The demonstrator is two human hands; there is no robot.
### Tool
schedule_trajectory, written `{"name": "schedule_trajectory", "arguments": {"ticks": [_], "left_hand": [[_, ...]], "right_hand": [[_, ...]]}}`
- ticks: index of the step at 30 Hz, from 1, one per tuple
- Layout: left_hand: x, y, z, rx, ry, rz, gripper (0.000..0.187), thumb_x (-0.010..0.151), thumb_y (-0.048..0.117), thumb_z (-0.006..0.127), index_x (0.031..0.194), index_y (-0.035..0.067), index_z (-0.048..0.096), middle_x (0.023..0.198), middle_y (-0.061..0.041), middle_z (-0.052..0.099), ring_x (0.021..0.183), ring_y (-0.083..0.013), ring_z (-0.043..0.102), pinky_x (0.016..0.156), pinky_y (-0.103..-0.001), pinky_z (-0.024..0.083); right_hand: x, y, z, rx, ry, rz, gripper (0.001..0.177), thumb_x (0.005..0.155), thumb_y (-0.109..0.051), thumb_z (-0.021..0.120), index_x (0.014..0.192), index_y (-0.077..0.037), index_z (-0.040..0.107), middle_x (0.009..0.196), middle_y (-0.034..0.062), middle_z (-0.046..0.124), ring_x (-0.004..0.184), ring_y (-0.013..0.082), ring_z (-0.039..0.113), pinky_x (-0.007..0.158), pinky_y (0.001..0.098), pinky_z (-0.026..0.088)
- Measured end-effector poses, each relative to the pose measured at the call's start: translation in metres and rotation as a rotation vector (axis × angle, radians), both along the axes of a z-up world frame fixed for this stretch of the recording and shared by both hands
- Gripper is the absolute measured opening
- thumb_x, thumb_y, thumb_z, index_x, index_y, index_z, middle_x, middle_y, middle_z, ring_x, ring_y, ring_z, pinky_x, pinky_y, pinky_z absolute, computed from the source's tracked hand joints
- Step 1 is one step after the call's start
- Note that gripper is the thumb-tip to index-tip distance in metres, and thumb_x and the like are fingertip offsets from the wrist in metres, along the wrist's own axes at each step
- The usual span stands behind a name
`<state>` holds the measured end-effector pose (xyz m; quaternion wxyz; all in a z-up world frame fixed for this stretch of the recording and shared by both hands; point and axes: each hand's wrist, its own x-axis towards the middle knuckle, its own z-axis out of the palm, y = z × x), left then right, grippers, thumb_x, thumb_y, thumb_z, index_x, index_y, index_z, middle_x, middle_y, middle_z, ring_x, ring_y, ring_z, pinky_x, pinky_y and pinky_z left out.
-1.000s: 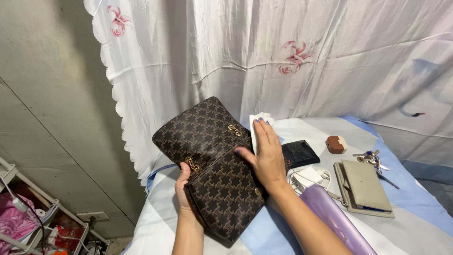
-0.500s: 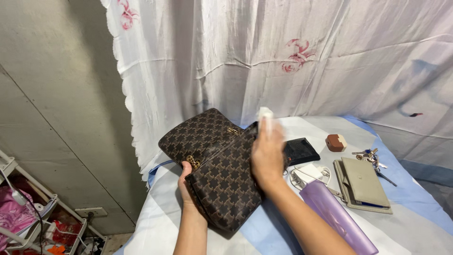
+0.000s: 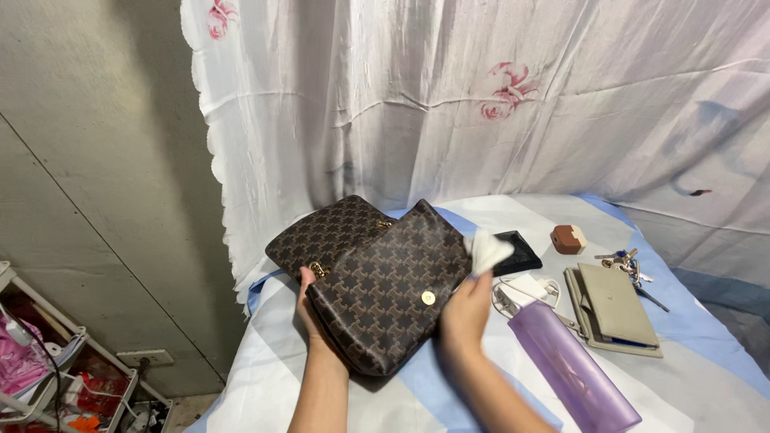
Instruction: The person wipes a patterned handbag with a white cloth, then places a purple glasses case, a black wallet, a set of keys, a beige cardholder, and a white charger into the bag. The bag remains open at the end.
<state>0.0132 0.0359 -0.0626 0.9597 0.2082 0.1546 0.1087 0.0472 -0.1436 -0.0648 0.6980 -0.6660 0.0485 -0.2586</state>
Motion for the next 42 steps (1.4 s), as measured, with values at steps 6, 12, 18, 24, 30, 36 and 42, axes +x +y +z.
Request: {"name": "schedule_trajectory", "arguments": {"ticks": [6,12,18,24,30,36,42], "left_hand": [[0.003,-0.02,0.014,-0.147,-0.183,-0.156,0.067,0.099,0.057,0.036,0.133,0.003,0.057,0.125,-0.021,0.065,0.106,-0.0337,0.066,0.088,-0.045,0.058],[0.02,-0.018,-0.01,-0.192,-0.29,-0.135,0.061,0.101,0.05,0.038,0.132,0.002,0.059,0.126,-0.019,0.065,0.111,-0.0347,0.065,0.095,-0.047,0.054],[0.019,0.002,-0.044,-0.167,-0.281,-0.029,0.055,0.102,0.043,0.04,0.131,0.001,0.061,0.128,-0.017,0.065,0.115,-0.0356,0.063,0.102,-0.048,0.051],[0.023,-0.008,-0.037,-0.214,-0.223,-0.072,0.063,0.096,0.051,0.038,0.135,0.007,0.06,0.132,-0.015,0.065,0.116,-0.0339,0.063,0.1,-0.048,0.051],[0.032,-0.002,-0.075,-0.095,-0.324,-0.11,0.069,0.096,0.058,0.03,0.147,0.014,0.048,0.147,-0.01,0.055,0.131,-0.0278,0.054,0.108,-0.042,0.047],[0.027,-0.002,-0.131,0.071,-0.321,-0.181,0.06,0.099,0.053,0.03,0.144,0.017,0.044,0.145,-0.006,0.054,0.131,-0.0222,0.053,0.107,-0.039,0.047],[0.036,0.0,-0.089,-0.104,-0.179,-0.009,0.053,0.097,0.042,0.037,0.132,0.007,0.057,0.126,-0.012,0.065,0.111,-0.0268,0.063,0.093,-0.04,0.055]], "right_hand": [[-0.082,0.072,-0.04,0.329,0.093,0.313,0.044,0.1,-0.013,0.038,0.139,-0.002,0.056,0.119,0.0195,0.074,0.102,0.0227,0.07,0.093,0.0338,0.053],[-0.12,0.088,-0.058,-0.109,0.279,0.405,0.053,0.093,-0.014,0.04,0.146,-0.013,0.047,0.102,0.0148,0.076,0.076,0.0234,0.075,0.069,0.0368,0.058],[-0.026,0.037,0.02,0.63,0.281,0.308,0.037,0.105,-0.022,0.042,0.127,0.001,0.061,0.107,0.0114,0.069,0.09,0.0221,0.067,0.077,0.0358,0.054],[-0.028,0.046,0.034,0.549,0.009,0.334,0.051,0.095,-0.009,0.037,0.145,-0.008,0.048,0.115,0.0115,0.066,0.097,0.0215,0.065,0.083,0.0348,0.054],[-0.117,0.073,0.023,-0.085,-0.281,0.346,0.052,0.097,-0.002,0.034,0.148,0.004,0.044,0.148,0.0172,0.056,0.139,0.0287,0.053,0.115,0.0386,0.038],[-0.094,0.07,0.046,-1.4,-0.656,0.333,0.052,0.082,-0.01,0.058,0.131,0.006,0.061,0.144,0.025,0.057,0.14,0.0415,0.046,0.119,0.0568,0.028],[-0.093,0.039,0.029,-1.574,-1.028,0.528,0.055,0.089,-0.019,0.053,0.133,0.012,0.063,0.144,0.0253,0.06,0.144,0.0386,0.047,0.123,0.0496,0.03]]}}
